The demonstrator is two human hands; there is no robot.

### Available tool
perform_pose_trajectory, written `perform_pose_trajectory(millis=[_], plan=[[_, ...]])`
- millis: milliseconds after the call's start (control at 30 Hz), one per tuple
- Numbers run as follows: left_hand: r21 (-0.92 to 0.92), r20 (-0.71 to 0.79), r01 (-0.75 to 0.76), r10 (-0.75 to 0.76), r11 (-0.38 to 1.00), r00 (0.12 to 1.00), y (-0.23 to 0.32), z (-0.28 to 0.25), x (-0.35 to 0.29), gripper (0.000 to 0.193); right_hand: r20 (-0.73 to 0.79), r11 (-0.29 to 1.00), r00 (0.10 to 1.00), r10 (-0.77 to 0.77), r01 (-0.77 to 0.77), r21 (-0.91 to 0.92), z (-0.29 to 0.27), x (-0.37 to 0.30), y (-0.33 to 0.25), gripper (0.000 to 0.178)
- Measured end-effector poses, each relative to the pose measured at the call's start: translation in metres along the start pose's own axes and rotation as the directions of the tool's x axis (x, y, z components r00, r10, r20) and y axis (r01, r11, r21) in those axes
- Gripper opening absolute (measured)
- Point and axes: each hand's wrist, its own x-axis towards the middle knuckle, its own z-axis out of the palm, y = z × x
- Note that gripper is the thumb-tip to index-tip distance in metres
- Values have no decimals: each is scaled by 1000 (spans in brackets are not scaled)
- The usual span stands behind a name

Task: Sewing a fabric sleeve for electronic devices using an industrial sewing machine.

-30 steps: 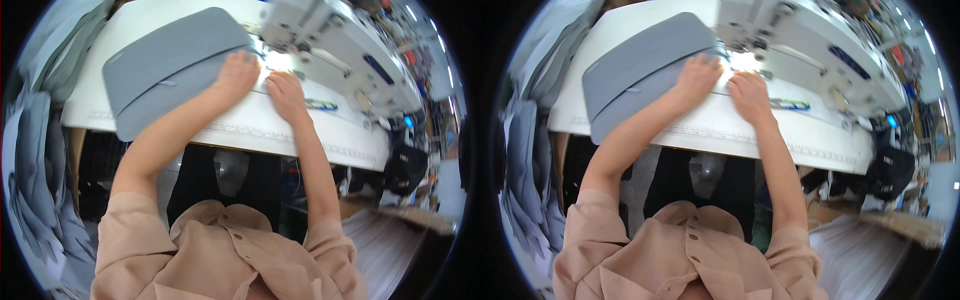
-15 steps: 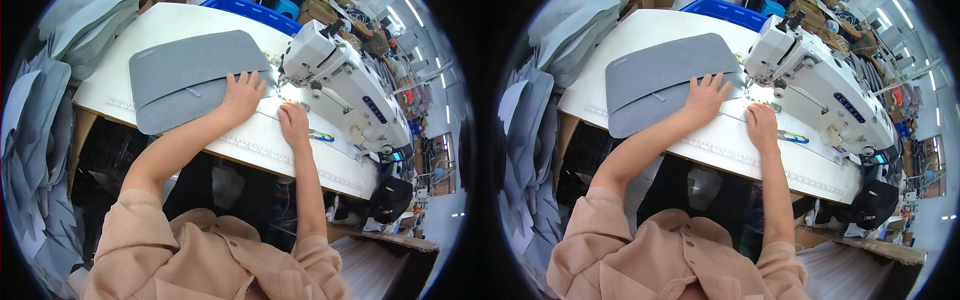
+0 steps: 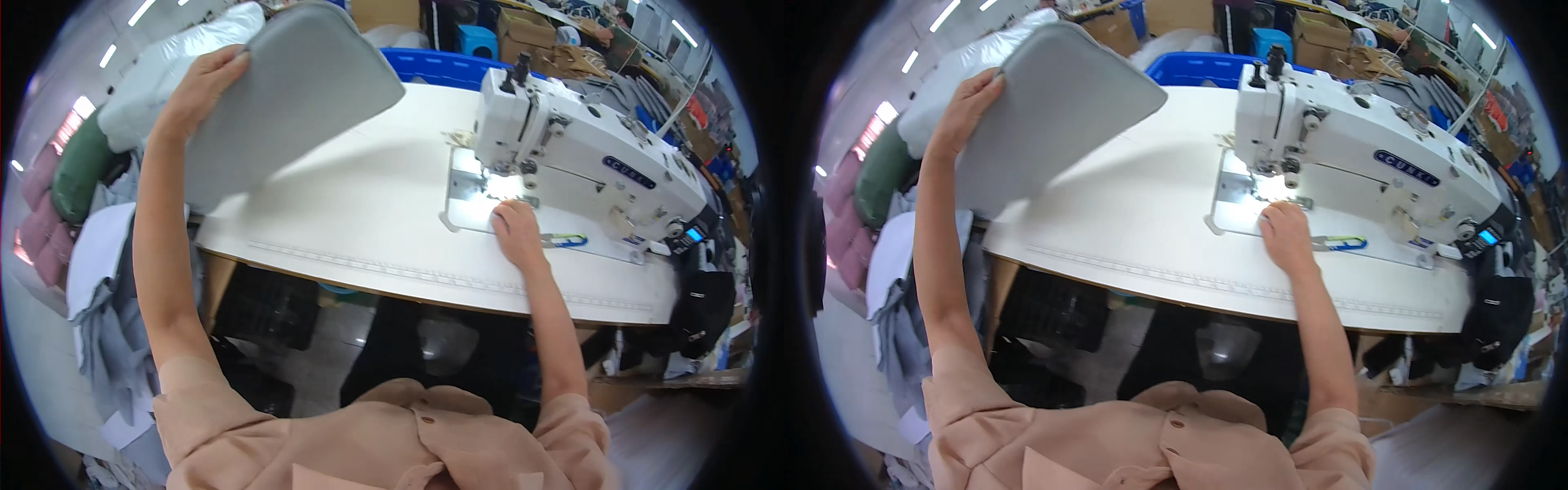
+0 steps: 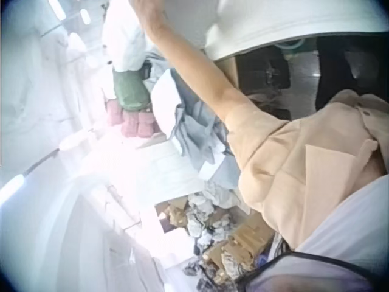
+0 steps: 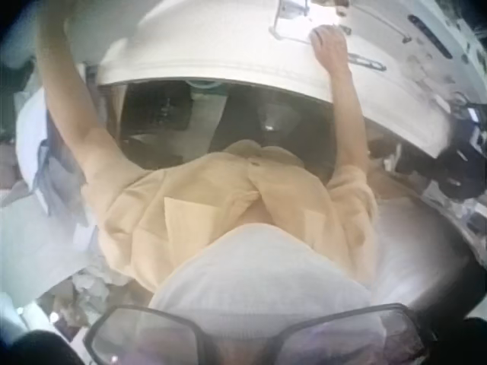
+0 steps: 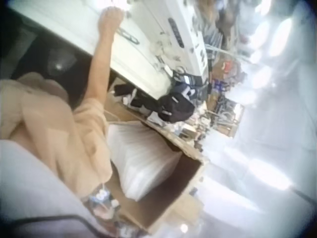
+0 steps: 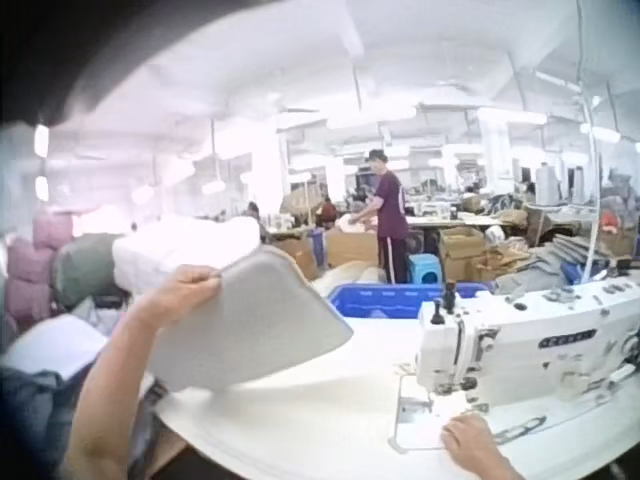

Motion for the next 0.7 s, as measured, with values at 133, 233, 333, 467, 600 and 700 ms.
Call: perform_pose_trajectory(millis=[133,233,333,467,600,700], plan=[[-47,-86,122,-126,991,988,13,-49,2,23,-33,999,999,21,-19,37,-4,-3,-1,11],[-91,-63,109,-115,990,991,8,-59,4,25,1,997,999,34,-34,63,-2,-6,2,11],[-112,-94,123,-134,986,987,1,-60,9,26,8,999,999,31,-31,31,-3,-10,5,10],[-71,-51,116,-119,991,992,-14,-71,18,29,-13,1000,1000,-1,1,31,2,-2,4,10],[60,-144,187,-177,980,974,-21,-100,13,35,31,999,999,-8,6,48,13,8,-3,9],[248,-258,267,-202,931,945,29,-48,0,50,5,997,997,72,-72,25,-3,2,11,11]])
